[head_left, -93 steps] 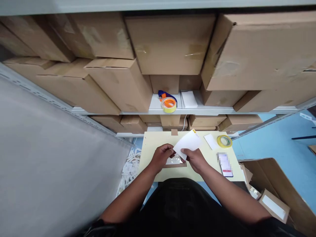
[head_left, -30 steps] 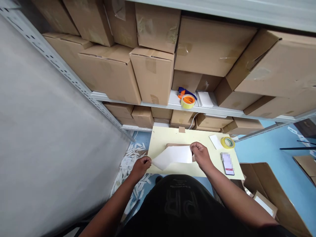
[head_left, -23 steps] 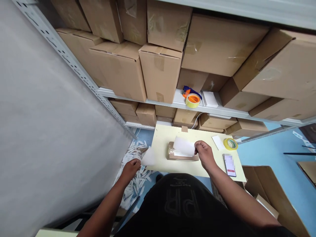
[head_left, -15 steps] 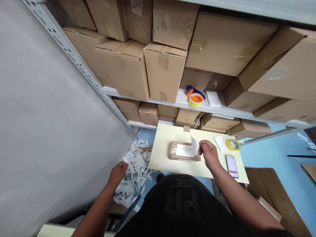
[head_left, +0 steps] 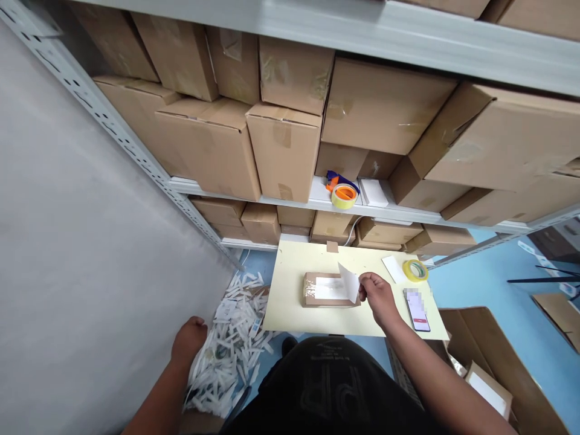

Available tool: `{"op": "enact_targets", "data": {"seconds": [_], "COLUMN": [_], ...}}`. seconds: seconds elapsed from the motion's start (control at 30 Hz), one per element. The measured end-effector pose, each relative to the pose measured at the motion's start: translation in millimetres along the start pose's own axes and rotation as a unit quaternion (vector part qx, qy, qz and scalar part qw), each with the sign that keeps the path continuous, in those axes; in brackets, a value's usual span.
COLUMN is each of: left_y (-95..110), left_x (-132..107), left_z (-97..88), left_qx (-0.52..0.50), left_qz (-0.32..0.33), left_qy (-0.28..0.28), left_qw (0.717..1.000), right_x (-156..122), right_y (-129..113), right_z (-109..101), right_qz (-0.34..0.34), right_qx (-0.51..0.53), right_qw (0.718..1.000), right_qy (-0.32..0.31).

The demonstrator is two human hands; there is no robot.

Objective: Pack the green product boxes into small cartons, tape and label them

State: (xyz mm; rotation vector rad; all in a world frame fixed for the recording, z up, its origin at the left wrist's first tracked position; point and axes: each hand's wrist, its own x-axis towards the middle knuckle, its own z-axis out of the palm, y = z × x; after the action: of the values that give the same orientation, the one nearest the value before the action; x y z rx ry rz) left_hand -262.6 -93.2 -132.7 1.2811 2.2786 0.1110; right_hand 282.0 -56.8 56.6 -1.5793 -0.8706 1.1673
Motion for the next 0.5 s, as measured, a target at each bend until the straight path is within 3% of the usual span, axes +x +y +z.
{"op": "enact_targets", "data": {"seconds": [0.1, 0.2, 0.37, 0.43, 0.5], "left_y": [45.9, 114.7, 244.6, 284.2, 311.6], "left_x": [-4.2, -26.3, -91.5, -110.4, -120.1], "left_z": [-4.1, 0.2, 5.4, 3.5, 0.7], "left_qx": [-0.079, -0.196, -0.387, -0.445, -0.492], "left_qz": [0.032, 0.098, 0.209, 0.215, 0.18], "left_qy": [0.012, -0.016, -0.225, -0.285, -0.327], "left_qw": [0.996, 0.976, 0.87, 0.821, 0.786], "right_x": [-0.2, 1.0, 1.5, -0.3, -3.7], "right_y": [1.9, 5.6, 6.7, 5.5, 4.7], "right_z": [-2.5, -3.9, -1.1, 1.2, 2.8], "right_qz": [0.006, 0.018, -0.004, -0.037, -0.072], "right_qx": [-0.008, 0.004, -0.004, -0.014, -0.03], "right_qw": [1.0, 1.0, 1.0, 0.999, 0.996], "right_qy": [0.001, -0.004, -0.018, -0.029, -0.037]}}
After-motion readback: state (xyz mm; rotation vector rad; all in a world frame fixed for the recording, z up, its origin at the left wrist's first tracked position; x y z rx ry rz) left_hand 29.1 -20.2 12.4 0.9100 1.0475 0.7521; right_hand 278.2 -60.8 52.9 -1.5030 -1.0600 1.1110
